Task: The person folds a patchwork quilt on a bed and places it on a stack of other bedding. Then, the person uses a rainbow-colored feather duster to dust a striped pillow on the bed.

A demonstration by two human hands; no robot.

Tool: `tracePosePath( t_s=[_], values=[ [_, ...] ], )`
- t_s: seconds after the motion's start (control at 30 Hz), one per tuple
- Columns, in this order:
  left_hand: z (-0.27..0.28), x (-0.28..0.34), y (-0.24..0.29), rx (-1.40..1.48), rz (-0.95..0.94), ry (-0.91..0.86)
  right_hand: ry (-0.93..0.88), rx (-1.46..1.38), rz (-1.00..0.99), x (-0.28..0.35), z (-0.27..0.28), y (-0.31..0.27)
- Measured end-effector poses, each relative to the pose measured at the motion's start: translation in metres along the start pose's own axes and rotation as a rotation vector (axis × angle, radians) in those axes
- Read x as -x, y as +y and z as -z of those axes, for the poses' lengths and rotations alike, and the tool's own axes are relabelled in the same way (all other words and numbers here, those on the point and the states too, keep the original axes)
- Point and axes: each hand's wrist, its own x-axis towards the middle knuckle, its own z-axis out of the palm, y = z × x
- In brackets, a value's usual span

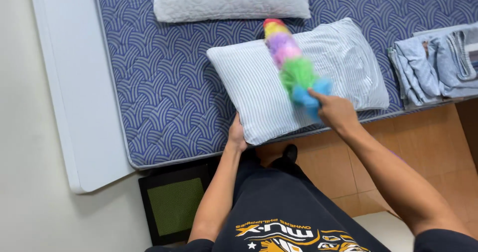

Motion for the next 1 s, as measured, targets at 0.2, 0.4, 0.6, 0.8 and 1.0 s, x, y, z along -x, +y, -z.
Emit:
tracePosePath(
  t_s=[0.2, 0.4, 0.6, 0.8, 1.0],
  values=[
    [0.013, -0.014, -0.006, -0.131, -0.041, 0.11, -0.065, 0.017, 0.223, -0.025, 0.007, -0.027],
    [0.015, -0.003, -0.005, 0.004, -0.017, 0.066, 0.007, -0.04, 0.111, -0.052, -0.031, -0.033],
    [0.015, -0.007, -0.005, -0.024, -0.046, 0.027, -0.077, 0.021, -0.077, -0.049, -0.026, 0.061],
    [0.0, -0.003, 0.001, -0.132, -0.016, 0.051, -0.036, -0.092, -0.349, -0.01, -0.016, 0.057],
    [-0.014, -0.005, 0.013, -0.046, 0.043, 0.022, -0.181, -0.082, -0.31, 0.008, -0.028, 0.102]
  ],
)
